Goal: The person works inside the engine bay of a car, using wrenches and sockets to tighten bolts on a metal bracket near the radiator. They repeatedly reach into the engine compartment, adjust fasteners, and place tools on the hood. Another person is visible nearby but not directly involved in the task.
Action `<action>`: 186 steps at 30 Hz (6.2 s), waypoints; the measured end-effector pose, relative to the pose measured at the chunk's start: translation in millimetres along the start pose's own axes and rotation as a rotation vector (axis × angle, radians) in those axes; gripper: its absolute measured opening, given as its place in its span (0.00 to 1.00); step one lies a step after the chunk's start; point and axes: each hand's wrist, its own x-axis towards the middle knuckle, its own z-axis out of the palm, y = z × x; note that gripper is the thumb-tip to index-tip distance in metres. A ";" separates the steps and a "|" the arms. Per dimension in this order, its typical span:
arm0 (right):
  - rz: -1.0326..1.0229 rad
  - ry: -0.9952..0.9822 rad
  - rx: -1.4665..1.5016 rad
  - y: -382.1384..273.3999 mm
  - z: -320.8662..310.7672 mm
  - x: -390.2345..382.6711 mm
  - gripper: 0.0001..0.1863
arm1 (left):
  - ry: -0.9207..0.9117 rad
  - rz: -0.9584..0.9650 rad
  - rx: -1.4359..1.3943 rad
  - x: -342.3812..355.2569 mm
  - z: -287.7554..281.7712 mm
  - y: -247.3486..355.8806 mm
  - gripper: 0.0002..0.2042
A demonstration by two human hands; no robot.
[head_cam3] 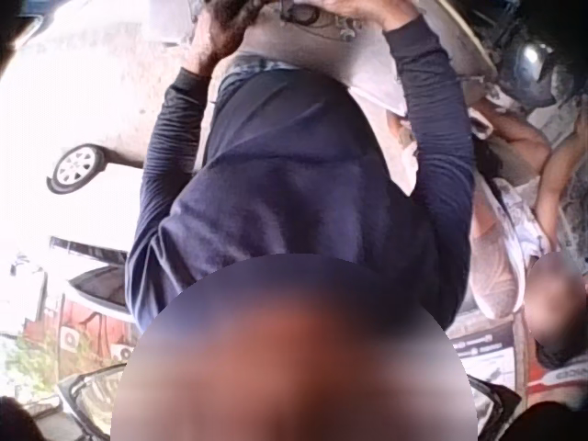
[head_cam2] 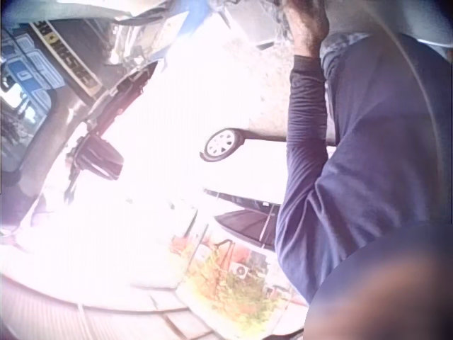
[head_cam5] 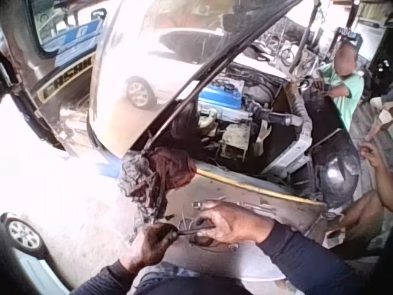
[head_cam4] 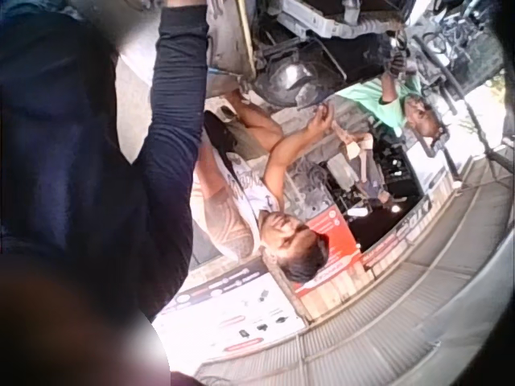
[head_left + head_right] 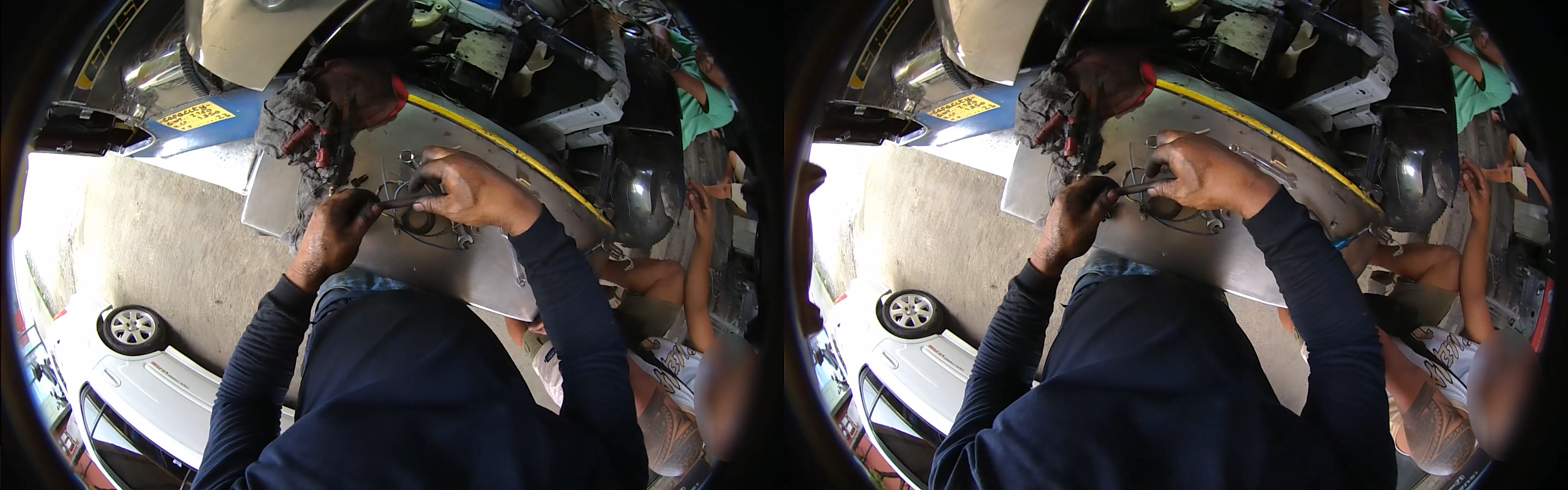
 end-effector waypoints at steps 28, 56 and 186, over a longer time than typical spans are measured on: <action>0.786 0.516 1.212 7.7 63.5 -72.6 0.22 | 0.178 0.352 0.447 -1.1 21.6 20.7 0.09; 0.310 0.435 0.572 -7.4 95.3 -105.2 0.19 | 0.082 -0.193 0.048 -11.9 14.5 4.5 0.30; 0.641 0.790 1.144 38.0 88.2 -132.2 0.16 | -0.381 -0.164 -0.214 41.4 58.6 24.1 0.13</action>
